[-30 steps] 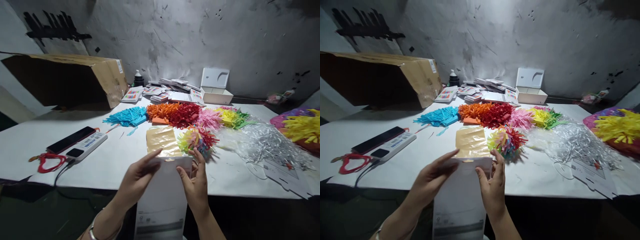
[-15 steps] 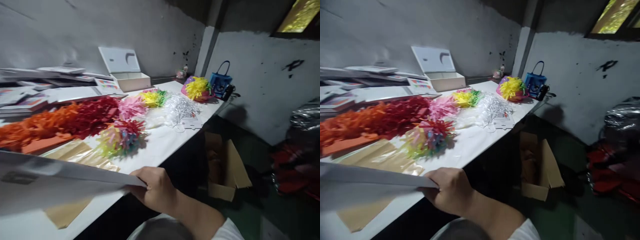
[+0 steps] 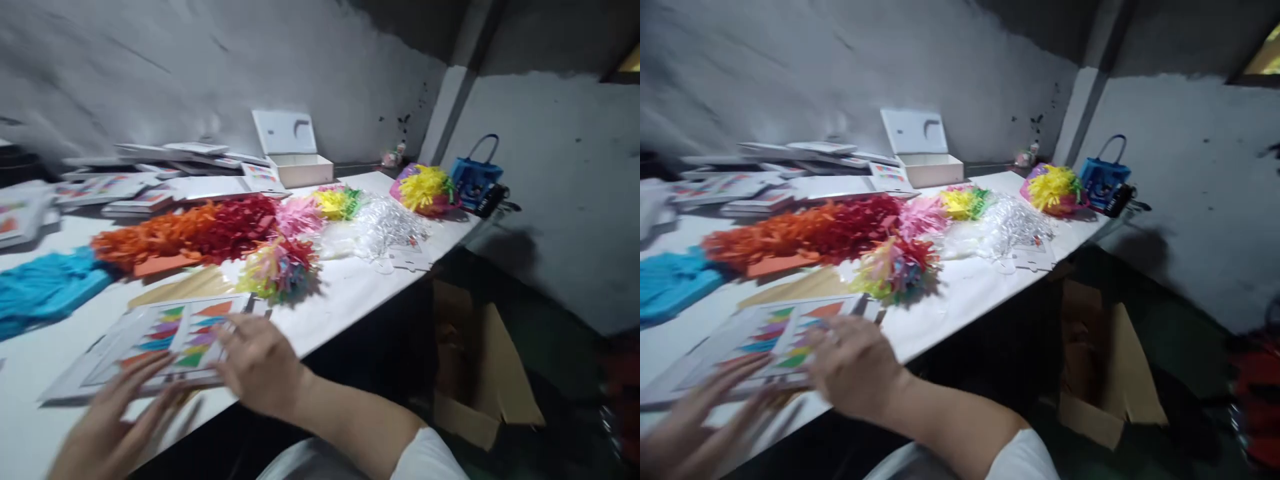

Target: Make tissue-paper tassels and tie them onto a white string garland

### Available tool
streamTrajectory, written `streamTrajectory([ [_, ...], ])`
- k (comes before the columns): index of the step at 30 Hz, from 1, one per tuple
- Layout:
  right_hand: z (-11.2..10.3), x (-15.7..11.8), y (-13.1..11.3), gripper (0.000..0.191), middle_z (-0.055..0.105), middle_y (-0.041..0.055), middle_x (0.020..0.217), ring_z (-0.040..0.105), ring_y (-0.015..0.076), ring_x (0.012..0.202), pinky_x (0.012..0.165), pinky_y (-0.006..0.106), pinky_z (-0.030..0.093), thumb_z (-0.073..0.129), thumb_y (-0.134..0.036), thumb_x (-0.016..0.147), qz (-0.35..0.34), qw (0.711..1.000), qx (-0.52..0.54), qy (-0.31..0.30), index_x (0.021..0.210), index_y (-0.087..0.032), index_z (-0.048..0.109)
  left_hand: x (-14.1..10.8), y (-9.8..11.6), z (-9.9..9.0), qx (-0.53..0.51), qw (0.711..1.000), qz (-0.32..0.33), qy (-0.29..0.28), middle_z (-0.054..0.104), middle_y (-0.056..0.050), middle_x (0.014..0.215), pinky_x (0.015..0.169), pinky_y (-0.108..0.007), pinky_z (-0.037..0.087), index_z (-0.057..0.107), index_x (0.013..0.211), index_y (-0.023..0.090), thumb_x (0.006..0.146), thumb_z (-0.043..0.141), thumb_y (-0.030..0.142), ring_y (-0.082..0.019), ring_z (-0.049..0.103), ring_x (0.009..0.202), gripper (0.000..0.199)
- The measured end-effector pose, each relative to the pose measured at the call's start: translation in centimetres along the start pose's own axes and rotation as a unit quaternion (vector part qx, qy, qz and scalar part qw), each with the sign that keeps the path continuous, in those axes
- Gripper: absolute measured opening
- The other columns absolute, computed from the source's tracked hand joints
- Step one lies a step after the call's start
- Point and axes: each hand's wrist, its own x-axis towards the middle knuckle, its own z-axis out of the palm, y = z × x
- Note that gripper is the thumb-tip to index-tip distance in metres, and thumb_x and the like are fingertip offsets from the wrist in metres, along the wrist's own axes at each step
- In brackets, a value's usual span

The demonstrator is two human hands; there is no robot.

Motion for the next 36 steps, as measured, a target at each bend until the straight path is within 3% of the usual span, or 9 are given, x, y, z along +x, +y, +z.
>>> streamTrajectory([
  [4,0.0,6.5,4.1,0.046,0.045,0.0195,0.15,0.04,0.0238,0.139,0.116,0.038,0.033,0.04,-0.024,0.103,0.044,0.999,-0.014,0.008,0.145,-0.007,0.043,0.5,0.6,2.5,0.096,0.992,0.072,0.045,0.07,-0.003,0.117,0.09,-0.043,0.059,0.07,0.1,0.033,0.088,0.058,0.054,-0.028,0.068,0.103,0.028],
  [8,1.4,12.8,8.3,0.07,0.01,0.0119,0.167,0.012,0.0328,0.152,0.118,0.057,0.019,0.056,-0.039,0.097,0.185,0.961,-0.122,-0.164,0.157,-0.026,0.021,0.9,0.6,2.0,0.149,0.984,0.081,0.05,0.074,-0.011,0.109,0.082,-0.038,0.059,0.074,0.1,0.023,0.088,0.056,0.045,-0.029,0.071,0.098,0.031],
  [10,2.1,13.4,10.6,0.085,0.015,0.0251,0.163,0.027,0.0433,0.145,0.109,0.066,0.027,0.07,-0.039,0.087,0.234,0.941,-0.134,-0.203,0.156,-0.018,0.026,0.4,0.3,1.2,0.16,0.983,0.07,0.047,0.074,-0.012,0.109,0.082,-0.037,0.058,0.074,0.103,0.022,0.089,0.055,0.043,-0.028,0.071,0.098,0.031],
  [14,3.2,10.3,13.9,0.057,0.051,0.0276,0.142,0.06,0.0348,0.12,0.1,0.056,0.039,0.065,-0.021,0.089,0.245,0.93,-0.137,-0.238,0.143,-0.016,0.048,-0.1,1.3,1.3,0.176,0.98,0.038,0.088,0.072,-0.013,0.115,0.086,-0.041,0.057,0.071,0.115,0.022,0.092,0.054,0.046,-0.03,0.068,0.104,0.037],
  [19,4.6,6.7,14.6,0.059,0.036,0.0243,0.155,0.03,0.0395,0.144,0.113,0.06,0.021,0.073,-0.032,0.082,0.19,0.952,-0.133,-0.198,0.135,-0.013,0.054,2.6,6.3,6.0,0.24,0.968,0.002,0.077,0.056,-0.018,0.141,0.107,-0.06,0.039,0.062,0.13,0.022,0.084,0.067,0.038,-0.04,0.047,0.134,0.048],
  [22,5.5,6.5,15.1,0.057,0.038,0.0262,0.153,0.041,0.036,0.139,0.111,0.048,0.034,0.069,-0.026,0.083,0.175,0.964,-0.103,-0.172,0.134,-0.007,0.053,4.6,8.2,8.6,0.282,0.956,-0.07,0.036,0.045,-0.021,0.152,0.111,-0.073,0.021,0.056,0.138,0.018,0.081,0.068,0.022,-0.046,0.033,0.143,0.058],
  [28,3.3,4.8,16.2,0.062,0.064,0.0164,0.13,0.065,0.0261,0.114,0.092,0.038,0.054,0.044,-0.009,0.088,0.137,0.988,-0.021,-0.068,0.149,-0.013,0.037,4.5,6.9,8.7,0.258,0.96,-0.101,0.048,0.051,-0.021,0.147,0.114,-0.068,0.024,0.058,0.135,0.015,0.081,0.046,-0.001,-0.04,0.041,0.14,0.057],
  [31,1.5,1.9,14.1,0.054,0.059,0.0149,0.139,0.06,0.0254,0.122,0.096,0.041,0.053,0.044,-0.015,0.091,0.052,0.998,0.023,-0.037,0.145,-0.016,0.043,4.2,6.3,7.6,0.202,0.972,-0.093,0.076,0.055,-0.019,0.143,0.114,-0.068,0.026,0.058,0.132,0.016,0.077,0.046,-0.001,-0.037,0.045,0.138,0.058],
  [36,0.5,-1.7,9.8,0.027,0.062,0.0139,0.137,0.067,0.0243,0.104,0.095,0.045,0.053,0.052,-0.008,0.093,-0.225,0.972,-0.025,-0.067,0.111,-0.021,0.067,4.5,7.1,5.3,0.112,0.982,-0.061,0.136,0.051,-0.015,0.148,0.118,-0.065,0.023,0.047,0.142,0.019,0.08,0.041,0.0,-0.029,0.042,0.142,0.065],
])
